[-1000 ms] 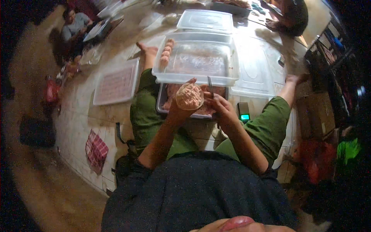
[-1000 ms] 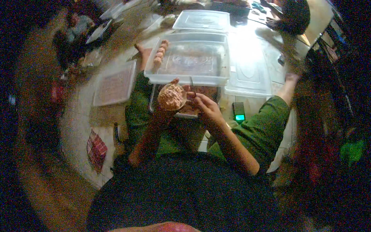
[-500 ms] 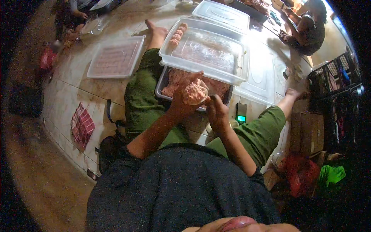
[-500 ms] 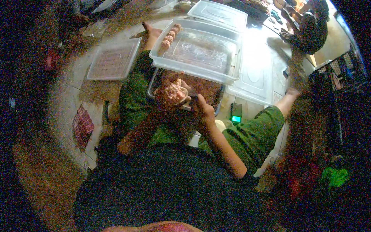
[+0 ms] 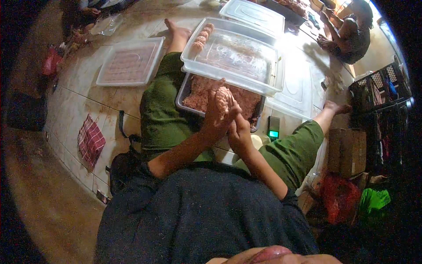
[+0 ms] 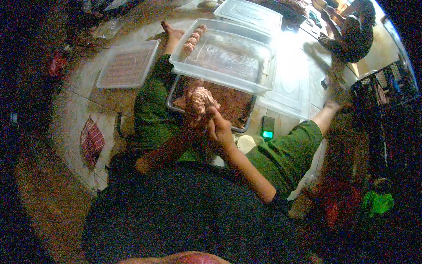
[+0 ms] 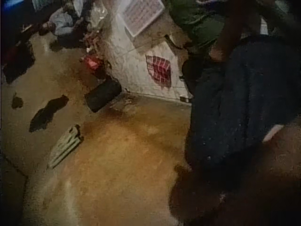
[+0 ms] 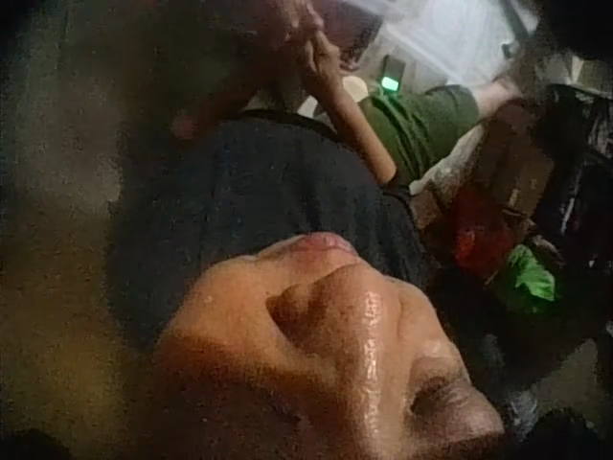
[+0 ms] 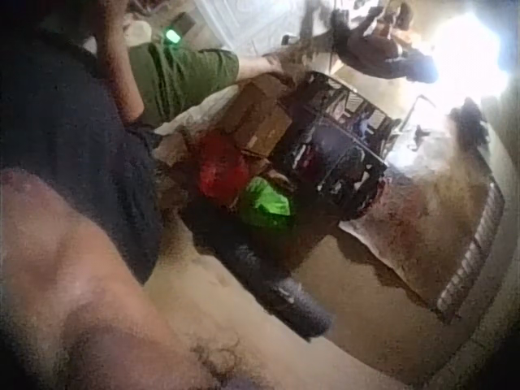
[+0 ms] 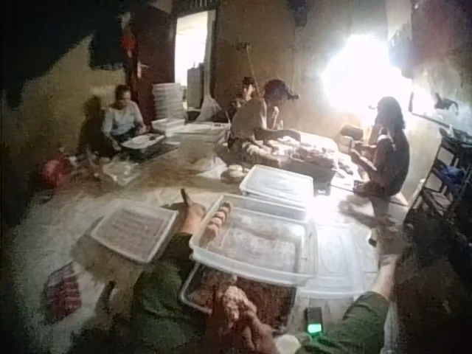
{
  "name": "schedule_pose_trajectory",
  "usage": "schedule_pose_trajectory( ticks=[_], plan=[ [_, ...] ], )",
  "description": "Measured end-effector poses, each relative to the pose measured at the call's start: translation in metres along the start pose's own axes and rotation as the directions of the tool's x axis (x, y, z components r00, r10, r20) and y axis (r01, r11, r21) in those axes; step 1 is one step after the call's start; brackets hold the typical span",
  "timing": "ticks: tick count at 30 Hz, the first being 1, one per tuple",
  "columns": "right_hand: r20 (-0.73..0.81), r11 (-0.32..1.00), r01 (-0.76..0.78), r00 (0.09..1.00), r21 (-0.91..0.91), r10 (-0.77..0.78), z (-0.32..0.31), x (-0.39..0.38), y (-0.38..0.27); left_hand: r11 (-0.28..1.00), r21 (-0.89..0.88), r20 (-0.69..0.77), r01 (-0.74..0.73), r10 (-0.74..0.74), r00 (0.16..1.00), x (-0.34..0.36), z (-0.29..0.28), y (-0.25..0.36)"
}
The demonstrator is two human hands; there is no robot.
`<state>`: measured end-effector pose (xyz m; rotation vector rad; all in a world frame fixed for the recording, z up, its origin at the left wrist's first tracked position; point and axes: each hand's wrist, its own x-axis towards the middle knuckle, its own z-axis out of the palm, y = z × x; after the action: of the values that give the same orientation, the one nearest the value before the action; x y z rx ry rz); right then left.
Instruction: The person scoops a meat mixture onto a circular wrapper, pinches the edges together to form a dumpling, and places it into a storage container.
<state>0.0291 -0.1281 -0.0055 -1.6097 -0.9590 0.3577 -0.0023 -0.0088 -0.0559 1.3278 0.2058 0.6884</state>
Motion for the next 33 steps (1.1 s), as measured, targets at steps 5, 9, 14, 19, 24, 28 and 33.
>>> schedule_pose_trajectory(
  ticks=[5,9,14,19,24,28,33],
  plan=[
    [-0.069,0.976,-0.099,0.991,0.193,0.114,-0.005,-0.013,0.005,0.981,-0.029,-0.011,-0.192,0.192,0.981,0.001,0.030,0.070],
    [-0.109,0.994,0.020,0.994,0.105,-0.008,-0.011,-0.001,-0.005,0.870,0.295,0.163,-0.395,0.362,0.918,-0.001,0.035,0.089],
    [-0.047,0.985,-0.042,0.998,0.169,0.050,-0.029,0.008,-0.004,0.822,-0.464,0.074,0.329,-0.335,0.939,0.027,0.003,0.070],
    [-0.138,0.995,-0.042,0.989,0.088,0.054,-0.020,0.000,-0.008,0.978,0.002,0.243,-0.210,0.203,0.949,0.018,0.005,0.077],
    [-0.030,0.992,0.071,0.997,-0.103,-0.075,-0.012,-0.001,-0.010,0.987,-0.160,0.153,0.007,0.018,0.988,0.009,0.021,0.077],
    [-0.037,0.994,-0.077,0.997,-0.075,0.074,-0.013,-0.001,-0.021,0.995,0.068,-0.012,0.067,-0.066,0.998,0.011,0.007,0.062],
    [-0.067,0.990,0.120,0.990,-0.071,-0.124,-0.014,0.005,0.017,0.890,0.311,0.040,-0.333,0.338,0.940,0.008,0.021,0.063]
  ],
)
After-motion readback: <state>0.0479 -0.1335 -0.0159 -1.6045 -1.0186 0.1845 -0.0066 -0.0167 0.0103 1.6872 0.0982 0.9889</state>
